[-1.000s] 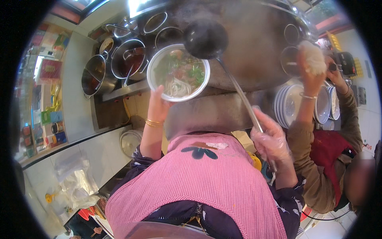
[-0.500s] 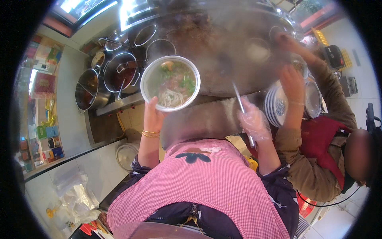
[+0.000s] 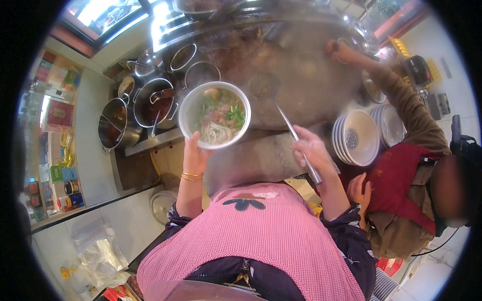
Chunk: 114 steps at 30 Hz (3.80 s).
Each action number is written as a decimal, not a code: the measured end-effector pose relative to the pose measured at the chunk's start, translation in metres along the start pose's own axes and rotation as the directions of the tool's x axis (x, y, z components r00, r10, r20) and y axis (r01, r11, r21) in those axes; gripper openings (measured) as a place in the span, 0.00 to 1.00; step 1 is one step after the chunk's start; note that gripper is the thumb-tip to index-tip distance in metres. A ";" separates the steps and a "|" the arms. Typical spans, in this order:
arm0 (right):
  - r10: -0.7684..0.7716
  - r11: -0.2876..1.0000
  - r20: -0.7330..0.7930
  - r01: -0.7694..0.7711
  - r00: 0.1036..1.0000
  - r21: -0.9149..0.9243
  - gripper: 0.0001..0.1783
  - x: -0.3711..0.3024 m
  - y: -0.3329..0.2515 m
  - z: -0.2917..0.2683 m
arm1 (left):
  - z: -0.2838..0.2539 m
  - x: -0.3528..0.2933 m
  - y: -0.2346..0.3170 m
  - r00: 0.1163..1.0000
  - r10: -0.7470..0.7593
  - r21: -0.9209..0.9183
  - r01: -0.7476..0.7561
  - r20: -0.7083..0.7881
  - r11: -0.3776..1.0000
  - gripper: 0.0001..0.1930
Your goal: The person assembles multiple bowls of noodle soup by adding sliced meat, chopped greens, and broth from a large pot. They use a ladle to pour broth and hand off each completed bowl to customers at the counter.
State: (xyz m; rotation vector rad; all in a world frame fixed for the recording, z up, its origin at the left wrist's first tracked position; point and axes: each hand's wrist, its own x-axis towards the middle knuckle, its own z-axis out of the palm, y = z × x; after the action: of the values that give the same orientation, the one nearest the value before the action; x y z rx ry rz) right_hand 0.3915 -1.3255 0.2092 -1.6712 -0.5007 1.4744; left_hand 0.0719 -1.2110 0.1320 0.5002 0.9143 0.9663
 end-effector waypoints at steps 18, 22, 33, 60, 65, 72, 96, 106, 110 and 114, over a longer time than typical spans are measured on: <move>0.038 0.995 0.187 -0.054 0.982 0.080 0.36 -0.110 -0.031 0.012 | 0.010 0.001 -0.009 0.993 0.109 -0.021 -0.111 -0.050 0.994 0.25; -0.012 0.961 0.148 0.052 0.989 -0.271 0.34 -0.115 -0.010 0.020 | 0.019 0.002 0.003 0.998 0.028 -0.114 -0.034 -0.047 0.993 0.24; -0.402 0.593 0.187 0.410 0.896 -0.693 0.33 -0.117 -0.006 0.025 | 0.019 -0.008 0.004 0.995 0.028 -0.177 -0.045 -0.094 0.983 0.22; -0.540 0.090 0.625 0.777 0.563 -0.623 0.19 0.116 -0.057 0.280 | -0.125 -0.399 -0.102 0.379 0.302 -0.194 -0.845 -0.875 0.499 0.27; -0.714 -0.220 0.700 0.954 -0.013 -0.206 0.25 -0.033 0.020 0.392 | -0.183 -0.504 -0.137 0.227 0.279 -0.096 -0.905 -0.933 0.414 0.28; -0.418 0.243 0.878 0.903 -0.234 0.356 0.20 -0.249 0.170 0.556 | -0.265 -0.643 -0.136 0.066 0.185 -0.005 -0.950 -0.981 0.311 0.28; -0.140 0.717 0.851 0.541 -0.506 0.440 0.10 -0.602 0.438 0.900 | -0.664 -1.000 -0.013 -0.073 0.222 0.148 -0.926 -0.972 0.348 0.32; -0.223 0.511 0.928 0.775 -0.299 0.373 0.11 -0.641 0.481 0.929 | -0.810 -1.065 -0.019 0.018 0.212 0.039 -0.965 -0.977 0.260 0.30; -0.159 0.541 0.953 0.784 -0.260 0.304 0.14 -0.663 0.497 0.934 | -0.849 -1.081 -0.032 0.095 0.137 -0.050 -0.951 -0.986 0.304 0.31; -0.128 0.482 0.965 0.836 -0.227 0.261 0.14 -0.691 0.515 0.941 | -0.880 -1.094 -0.039 0.093 0.197 -0.028 -0.950 -0.976 0.311 0.36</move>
State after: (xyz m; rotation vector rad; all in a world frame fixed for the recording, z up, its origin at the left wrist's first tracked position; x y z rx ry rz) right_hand -0.7741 -1.8417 0.2619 -0.0421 -2.3495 1.5036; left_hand -0.9270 -2.1984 0.0995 -0.4917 1.0758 2.5630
